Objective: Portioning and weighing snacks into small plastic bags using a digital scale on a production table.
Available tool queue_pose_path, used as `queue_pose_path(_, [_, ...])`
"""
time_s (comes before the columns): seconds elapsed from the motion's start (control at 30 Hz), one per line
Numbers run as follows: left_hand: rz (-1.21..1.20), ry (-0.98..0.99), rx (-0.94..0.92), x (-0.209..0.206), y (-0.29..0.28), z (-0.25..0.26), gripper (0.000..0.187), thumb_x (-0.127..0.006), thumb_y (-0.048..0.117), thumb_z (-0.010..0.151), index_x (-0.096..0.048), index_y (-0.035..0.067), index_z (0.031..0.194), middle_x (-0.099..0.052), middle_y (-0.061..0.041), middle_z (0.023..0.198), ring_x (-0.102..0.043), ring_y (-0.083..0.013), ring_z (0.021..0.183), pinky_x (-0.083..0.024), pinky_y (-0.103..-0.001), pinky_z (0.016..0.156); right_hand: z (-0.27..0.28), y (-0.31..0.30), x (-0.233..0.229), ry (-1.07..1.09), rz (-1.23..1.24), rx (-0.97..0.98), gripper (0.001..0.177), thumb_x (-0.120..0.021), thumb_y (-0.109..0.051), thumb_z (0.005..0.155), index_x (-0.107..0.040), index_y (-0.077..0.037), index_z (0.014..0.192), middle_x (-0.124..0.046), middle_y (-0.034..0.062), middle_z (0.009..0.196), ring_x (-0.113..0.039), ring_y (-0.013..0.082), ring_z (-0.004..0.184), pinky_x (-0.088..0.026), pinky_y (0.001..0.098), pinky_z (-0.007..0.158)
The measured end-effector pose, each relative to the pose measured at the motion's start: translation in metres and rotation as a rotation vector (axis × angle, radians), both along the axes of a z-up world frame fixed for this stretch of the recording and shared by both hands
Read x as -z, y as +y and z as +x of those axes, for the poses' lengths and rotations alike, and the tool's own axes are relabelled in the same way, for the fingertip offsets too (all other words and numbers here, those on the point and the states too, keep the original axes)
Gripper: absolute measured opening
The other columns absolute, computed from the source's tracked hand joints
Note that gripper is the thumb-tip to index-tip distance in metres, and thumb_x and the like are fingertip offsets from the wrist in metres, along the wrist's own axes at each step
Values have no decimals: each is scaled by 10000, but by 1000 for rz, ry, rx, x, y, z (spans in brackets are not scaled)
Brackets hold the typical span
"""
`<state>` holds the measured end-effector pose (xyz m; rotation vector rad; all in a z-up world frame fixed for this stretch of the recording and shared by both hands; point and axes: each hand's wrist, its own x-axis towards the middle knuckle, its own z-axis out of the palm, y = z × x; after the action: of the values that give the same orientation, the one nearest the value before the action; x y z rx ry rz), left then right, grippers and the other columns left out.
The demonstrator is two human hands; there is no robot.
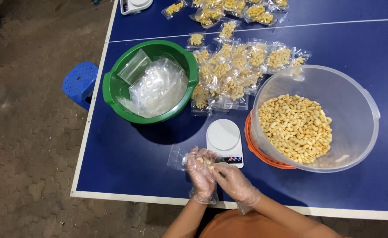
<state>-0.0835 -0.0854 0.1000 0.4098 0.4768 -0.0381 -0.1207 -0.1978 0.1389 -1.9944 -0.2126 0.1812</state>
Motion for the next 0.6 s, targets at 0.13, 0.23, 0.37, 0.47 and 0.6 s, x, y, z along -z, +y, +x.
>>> queue_pose_path(0.13, [-11,28,0,-5,2,-7,397,-516,480,998,-563,106,1124,-596,-131,886,-617,-325,823,-547,-484,795,5,-4,28,165,330,-44,319,-606,-298,982,-783,-90,1148,-782,30,1192,-673,106,1105,-526,299,971])
queue_pose_path(0.23, [-162,133,80,-8,11,-5,476,-581,567,945,-638,115,1086,-627,-99,881,-632,-280,841,-550,-489,900,2,-15,45,285,394,-78,339,-581,-293,1039,-634,-107,760,-556,-13,691,-448,87,605,-374,244,582])
queue_pose_path(0.37, [-140,165,151,-11,12,-9,479,-546,570,960,-637,118,1089,-624,-126,876,-638,-356,841,-527,-475,788,0,-15,8,51,204,-134,304,-512,-276,1041,-701,-79,907,-693,-21,891,-578,114,849,-464,296,782])
queue_pose_path(0.47, [-114,100,125,-8,4,-14,402,-520,491,996,-601,111,1097,-629,-149,913,-638,-364,848,-526,-498,828,-6,-13,11,-20,-37,-87,366,-463,-348,1033,-705,-151,1225,-750,40,1208,-697,216,1114,-517,346,939])
queue_pose_path(0.6, [-120,47,98,-21,-4,-22,386,-510,488,1006,-517,111,1088,-556,-102,860,-612,-307,854,-498,-458,838,-8,-11,20,17,-159,-39,350,-491,-278,993,-671,-307,1291,-710,-70,1313,-682,142,1130,-505,322,912])
